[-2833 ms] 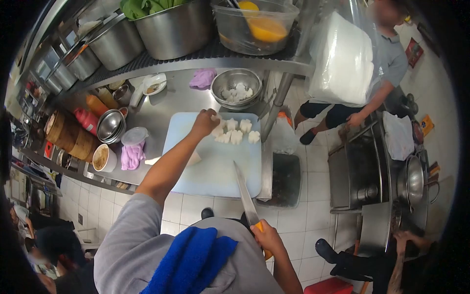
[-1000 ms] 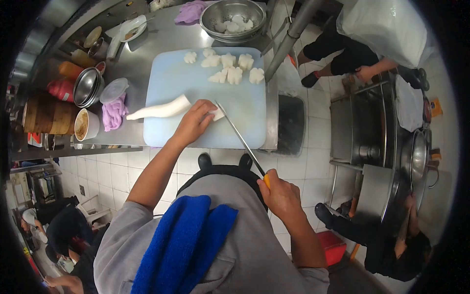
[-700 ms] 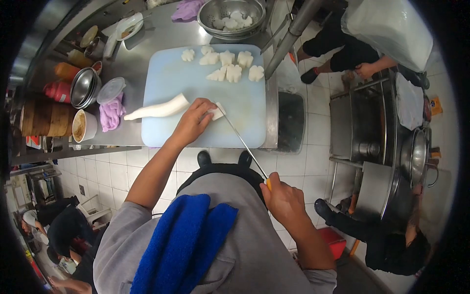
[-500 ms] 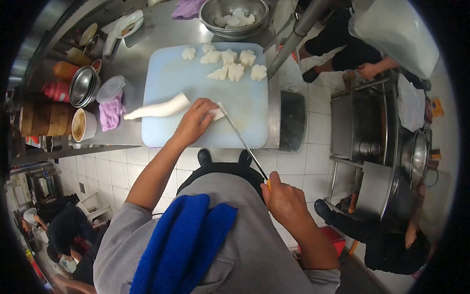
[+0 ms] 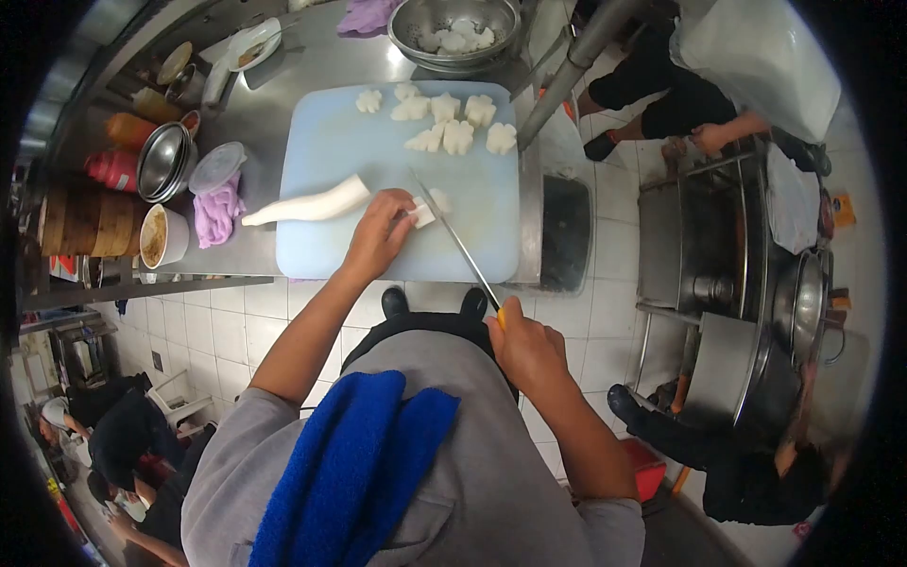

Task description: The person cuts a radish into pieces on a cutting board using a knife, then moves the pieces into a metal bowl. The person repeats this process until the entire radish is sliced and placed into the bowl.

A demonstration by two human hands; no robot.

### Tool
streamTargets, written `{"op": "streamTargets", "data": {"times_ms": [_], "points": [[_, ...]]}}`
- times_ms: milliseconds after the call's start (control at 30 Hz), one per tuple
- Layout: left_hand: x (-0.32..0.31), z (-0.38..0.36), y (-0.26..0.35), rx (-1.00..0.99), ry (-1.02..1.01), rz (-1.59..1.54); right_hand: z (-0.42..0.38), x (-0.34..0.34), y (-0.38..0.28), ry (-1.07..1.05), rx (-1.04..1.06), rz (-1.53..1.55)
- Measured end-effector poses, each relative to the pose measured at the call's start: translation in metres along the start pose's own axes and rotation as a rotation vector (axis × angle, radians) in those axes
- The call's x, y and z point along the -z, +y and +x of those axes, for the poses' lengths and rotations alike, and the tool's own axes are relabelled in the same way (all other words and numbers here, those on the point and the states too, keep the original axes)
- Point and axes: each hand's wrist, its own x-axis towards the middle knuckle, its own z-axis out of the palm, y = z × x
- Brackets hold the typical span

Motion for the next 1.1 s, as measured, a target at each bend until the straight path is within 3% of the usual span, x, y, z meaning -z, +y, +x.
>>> {"op": "streamTargets", "data": {"times_ms": [367,667,867,1100], "points": [[0.0,0.0,0.004,0.005,-0.011,0.012,-0.045,0.017,-0.003,-0.001,0.015,-0.05],[-0.001,-0.001,0.001,0.007,-0.007,0.012,-0.021,0.02,-0.012,-0.136,-0.044,-0.043],[-0.005,-0.003,-0.003,-0.032,0.065,0.023,0.005,-0.016,0.004,-0.067,-0.015,-0.007],[-0.011,-0.008,-0.009,-0.116,0.154,0.054,-0.02,0.009,-0.011,0.026,-0.008,-0.03]]}}
